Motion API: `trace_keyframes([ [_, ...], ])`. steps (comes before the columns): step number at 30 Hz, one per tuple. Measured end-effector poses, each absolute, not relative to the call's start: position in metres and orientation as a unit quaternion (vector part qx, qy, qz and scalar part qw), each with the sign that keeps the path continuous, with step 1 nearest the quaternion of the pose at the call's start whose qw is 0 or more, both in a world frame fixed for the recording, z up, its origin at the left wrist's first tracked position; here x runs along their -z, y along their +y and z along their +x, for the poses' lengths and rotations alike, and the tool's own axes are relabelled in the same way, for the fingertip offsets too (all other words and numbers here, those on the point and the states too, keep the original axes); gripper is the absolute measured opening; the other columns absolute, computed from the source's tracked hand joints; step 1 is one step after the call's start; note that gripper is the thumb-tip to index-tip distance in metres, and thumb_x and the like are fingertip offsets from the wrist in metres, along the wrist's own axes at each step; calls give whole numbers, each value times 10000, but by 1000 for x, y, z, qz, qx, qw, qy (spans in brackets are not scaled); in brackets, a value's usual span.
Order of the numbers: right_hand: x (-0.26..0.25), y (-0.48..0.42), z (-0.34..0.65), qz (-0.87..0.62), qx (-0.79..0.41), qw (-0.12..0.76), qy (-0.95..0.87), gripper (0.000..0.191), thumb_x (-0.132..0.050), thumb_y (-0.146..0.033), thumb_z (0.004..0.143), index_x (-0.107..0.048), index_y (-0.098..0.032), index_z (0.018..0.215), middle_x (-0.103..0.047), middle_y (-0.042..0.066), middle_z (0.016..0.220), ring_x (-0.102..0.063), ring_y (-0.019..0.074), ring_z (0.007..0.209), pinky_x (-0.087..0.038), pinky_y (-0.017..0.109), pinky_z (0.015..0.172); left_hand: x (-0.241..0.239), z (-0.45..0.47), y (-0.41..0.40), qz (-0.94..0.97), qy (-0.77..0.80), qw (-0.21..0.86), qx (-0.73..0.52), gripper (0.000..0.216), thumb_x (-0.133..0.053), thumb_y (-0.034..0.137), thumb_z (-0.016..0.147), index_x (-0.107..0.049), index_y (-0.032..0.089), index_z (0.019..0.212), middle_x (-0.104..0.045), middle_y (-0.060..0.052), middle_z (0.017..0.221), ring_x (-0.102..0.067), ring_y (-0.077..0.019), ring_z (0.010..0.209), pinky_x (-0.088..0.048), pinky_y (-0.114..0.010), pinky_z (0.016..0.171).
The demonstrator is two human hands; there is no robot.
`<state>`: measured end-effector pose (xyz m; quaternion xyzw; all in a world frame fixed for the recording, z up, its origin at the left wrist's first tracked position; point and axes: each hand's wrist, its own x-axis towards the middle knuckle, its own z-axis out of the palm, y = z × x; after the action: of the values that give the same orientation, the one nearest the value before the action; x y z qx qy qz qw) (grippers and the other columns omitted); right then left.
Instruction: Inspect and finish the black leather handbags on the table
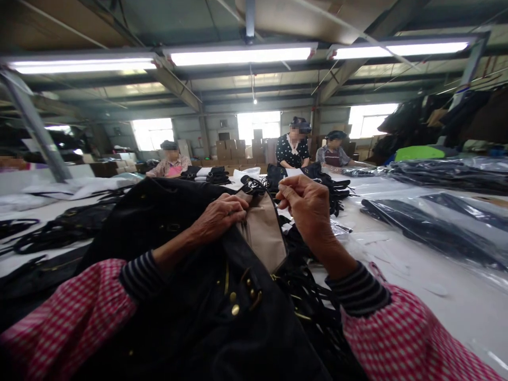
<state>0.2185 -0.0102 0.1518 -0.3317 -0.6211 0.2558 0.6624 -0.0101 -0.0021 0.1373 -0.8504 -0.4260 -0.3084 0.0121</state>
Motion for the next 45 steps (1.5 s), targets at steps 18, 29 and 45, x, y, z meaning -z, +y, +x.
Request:
trace_keyframes([
  [18, -149, -42, 271, -424, -288, 435, -740, 220, -745, -394, 742, -745, -174, 736, -595, 2, 537, -428, 90, 420, -317, 214, 376, -144, -3, -16, -875, -444, 143, 132, 150, -607, 367, 961, -656, 226, 947, -655, -27, 1048, -513, -242, 1101, -396, -315, 704],
  [29, -87, 2, 352, -525, -231, 449, -685, 79, -644, -216, 770, -671, -155, 728, -657, 17, 610, -579, 121, 502, -481, 225, 498, -137, 8, -19, -849, -438, 287, 72, 192, -447, 241, 1012, -565, 193, 869, -627, -80, 976, -510, -276, 1067, -427, -372, 768],
  [45, -70, 53, 259, -577, -48, 156, -800, 174, -640, -118, 780, -773, -183, 872, -764, 121, 1039, -685, 257, 1032, -444, 285, 828, -124, -1, -7, -844, -452, 248, 147, 150, -487, 248, 998, -503, 226, 850, -624, -42, 895, -510, -250, 1016, -459, -332, 762],
])
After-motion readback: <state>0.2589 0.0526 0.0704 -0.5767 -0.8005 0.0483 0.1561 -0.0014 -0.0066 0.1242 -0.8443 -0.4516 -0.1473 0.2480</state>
